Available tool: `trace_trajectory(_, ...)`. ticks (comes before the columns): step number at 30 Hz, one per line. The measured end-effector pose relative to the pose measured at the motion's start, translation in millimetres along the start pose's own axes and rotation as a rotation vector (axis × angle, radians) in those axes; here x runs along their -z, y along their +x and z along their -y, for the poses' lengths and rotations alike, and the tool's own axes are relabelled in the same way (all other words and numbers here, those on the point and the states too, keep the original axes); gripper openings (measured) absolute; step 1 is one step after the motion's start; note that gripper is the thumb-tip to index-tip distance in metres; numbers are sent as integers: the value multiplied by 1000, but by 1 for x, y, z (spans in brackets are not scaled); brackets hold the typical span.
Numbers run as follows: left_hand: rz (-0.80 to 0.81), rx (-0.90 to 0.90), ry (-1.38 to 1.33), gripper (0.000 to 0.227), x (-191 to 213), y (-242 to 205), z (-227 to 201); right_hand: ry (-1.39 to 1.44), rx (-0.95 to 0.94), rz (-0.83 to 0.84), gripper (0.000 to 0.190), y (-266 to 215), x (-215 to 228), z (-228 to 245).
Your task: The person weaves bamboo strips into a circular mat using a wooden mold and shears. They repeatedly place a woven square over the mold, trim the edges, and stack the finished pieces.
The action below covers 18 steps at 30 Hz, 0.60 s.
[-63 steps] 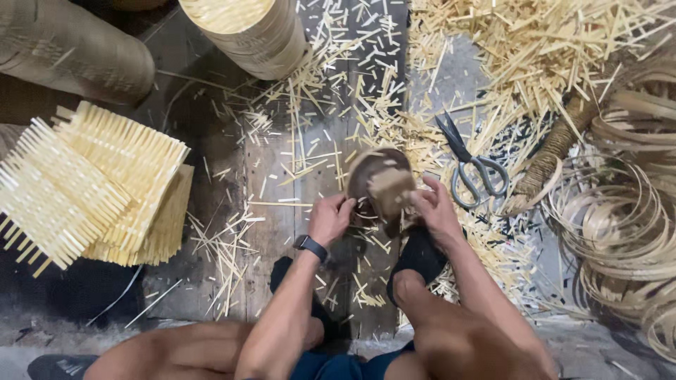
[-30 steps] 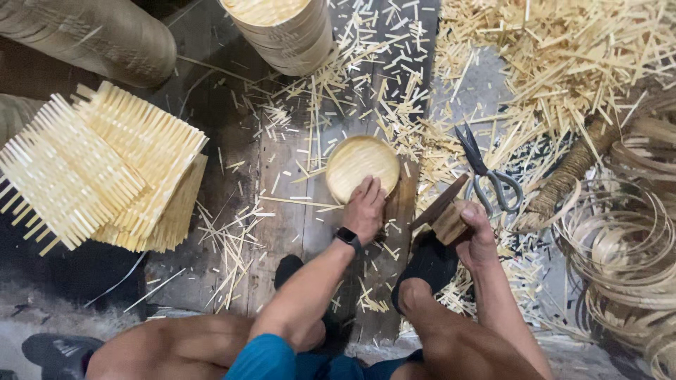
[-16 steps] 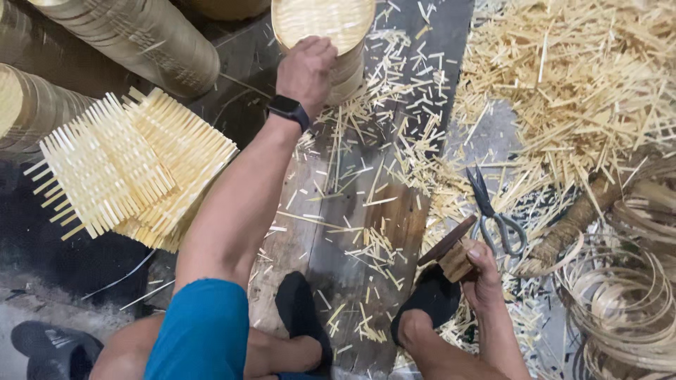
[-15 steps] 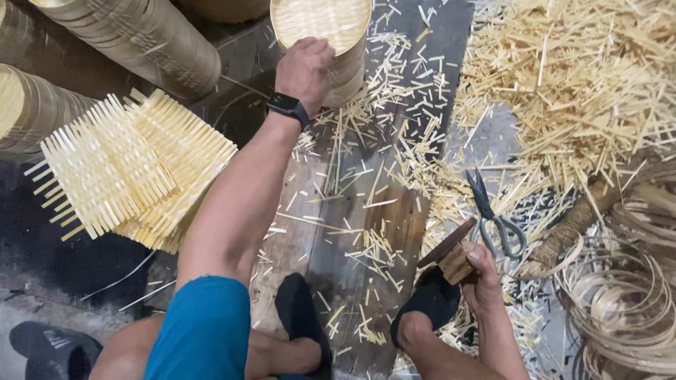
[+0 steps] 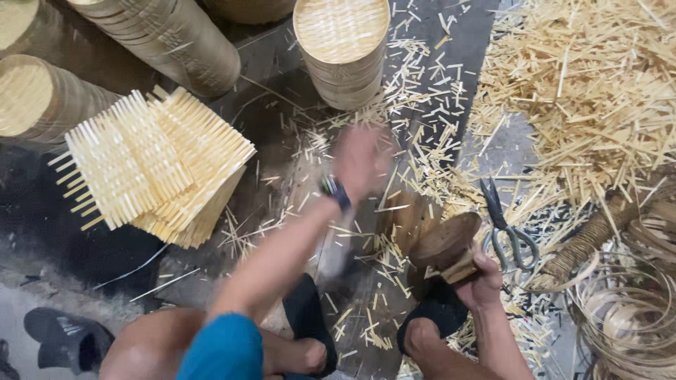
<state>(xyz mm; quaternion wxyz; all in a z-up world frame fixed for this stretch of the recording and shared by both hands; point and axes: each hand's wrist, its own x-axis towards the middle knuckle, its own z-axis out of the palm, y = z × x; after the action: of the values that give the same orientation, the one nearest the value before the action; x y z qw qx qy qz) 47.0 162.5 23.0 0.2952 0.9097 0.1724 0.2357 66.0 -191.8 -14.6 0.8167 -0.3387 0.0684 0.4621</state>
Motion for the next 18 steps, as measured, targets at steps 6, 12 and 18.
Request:
trace_trajectory(6,144,867,-794,42,-102,-159,-9,-157,-23,31,52,44,-31,-11)
trace_trajectory(12,223,846,-109,44,-10,-116,28,-920,-17,-314,45,46,-26,-33)
trace_trajectory(18,-461,400,1080,94,232,-28,120,-782,-180,-470,40,15,4,-50)
